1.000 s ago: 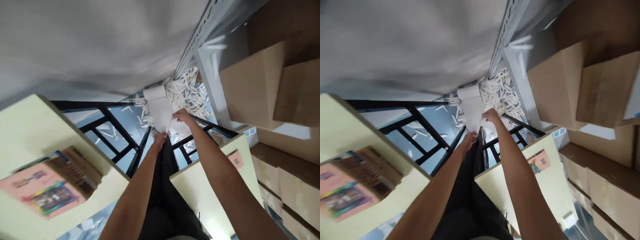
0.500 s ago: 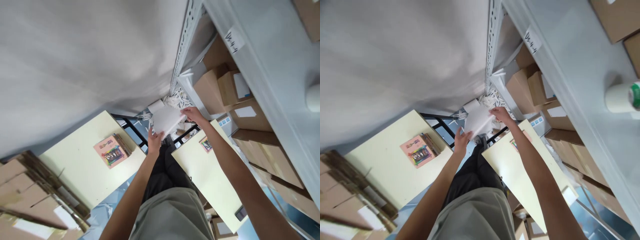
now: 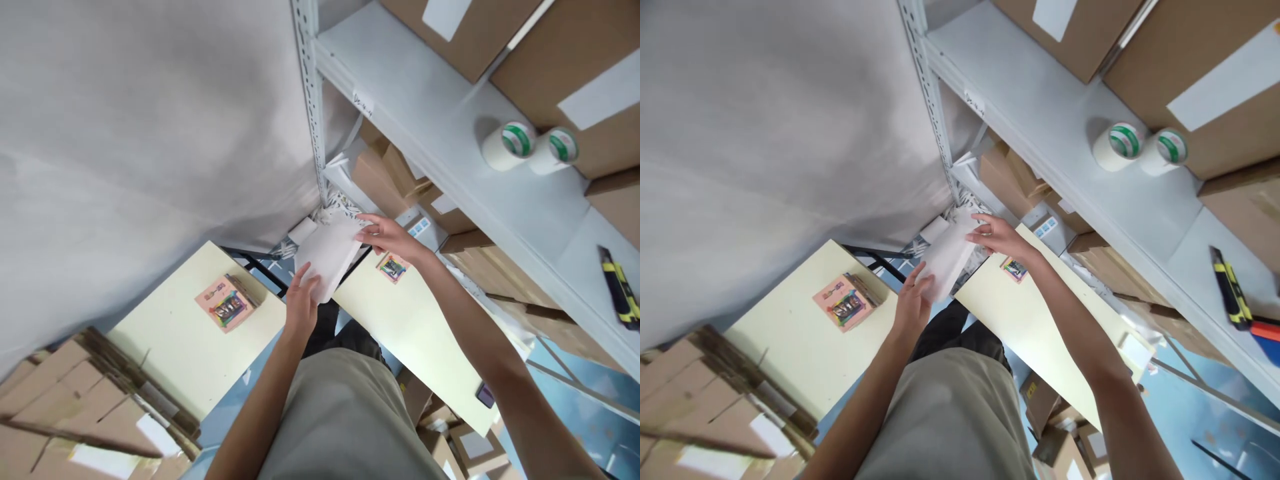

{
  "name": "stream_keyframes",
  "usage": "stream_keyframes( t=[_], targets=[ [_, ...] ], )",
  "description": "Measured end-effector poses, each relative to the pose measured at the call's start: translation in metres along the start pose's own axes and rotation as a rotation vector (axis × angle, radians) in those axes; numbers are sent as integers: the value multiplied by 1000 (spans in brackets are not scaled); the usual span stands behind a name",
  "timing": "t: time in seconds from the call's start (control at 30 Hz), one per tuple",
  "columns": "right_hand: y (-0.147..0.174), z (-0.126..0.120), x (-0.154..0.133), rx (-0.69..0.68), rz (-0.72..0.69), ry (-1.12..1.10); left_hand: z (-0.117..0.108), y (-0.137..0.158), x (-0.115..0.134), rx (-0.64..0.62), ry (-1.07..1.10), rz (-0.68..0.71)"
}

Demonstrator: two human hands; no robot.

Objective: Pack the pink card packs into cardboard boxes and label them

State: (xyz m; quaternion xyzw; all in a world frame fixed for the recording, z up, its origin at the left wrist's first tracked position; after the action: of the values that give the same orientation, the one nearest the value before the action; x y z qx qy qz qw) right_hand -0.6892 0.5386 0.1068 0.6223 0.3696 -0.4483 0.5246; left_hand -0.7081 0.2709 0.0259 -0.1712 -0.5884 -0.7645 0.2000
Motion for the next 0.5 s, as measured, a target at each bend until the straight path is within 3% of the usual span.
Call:
stream_keyframes(
  t=[0.27,0.5],
  targets=[
    [120,-39,-8,-15,-56,22,18,47,-43,-30,-18,27],
    [241,-75,19,-9,-78,114,41,87,-117,-29,-56,-59]
  ],
)
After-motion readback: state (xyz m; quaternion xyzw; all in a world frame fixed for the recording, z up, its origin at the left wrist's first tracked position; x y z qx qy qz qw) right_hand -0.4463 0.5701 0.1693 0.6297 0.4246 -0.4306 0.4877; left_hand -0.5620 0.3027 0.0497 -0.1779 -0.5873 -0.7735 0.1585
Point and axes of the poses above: each hand's wrist, its own y-axis away from the middle knuckle, its own z-axis out of the palm, x = y × z, the point moved 3 cm from there along -y, towards the middle knuckle, and after that the axes turned 11 degrees about -z, right-handed, at the moved point
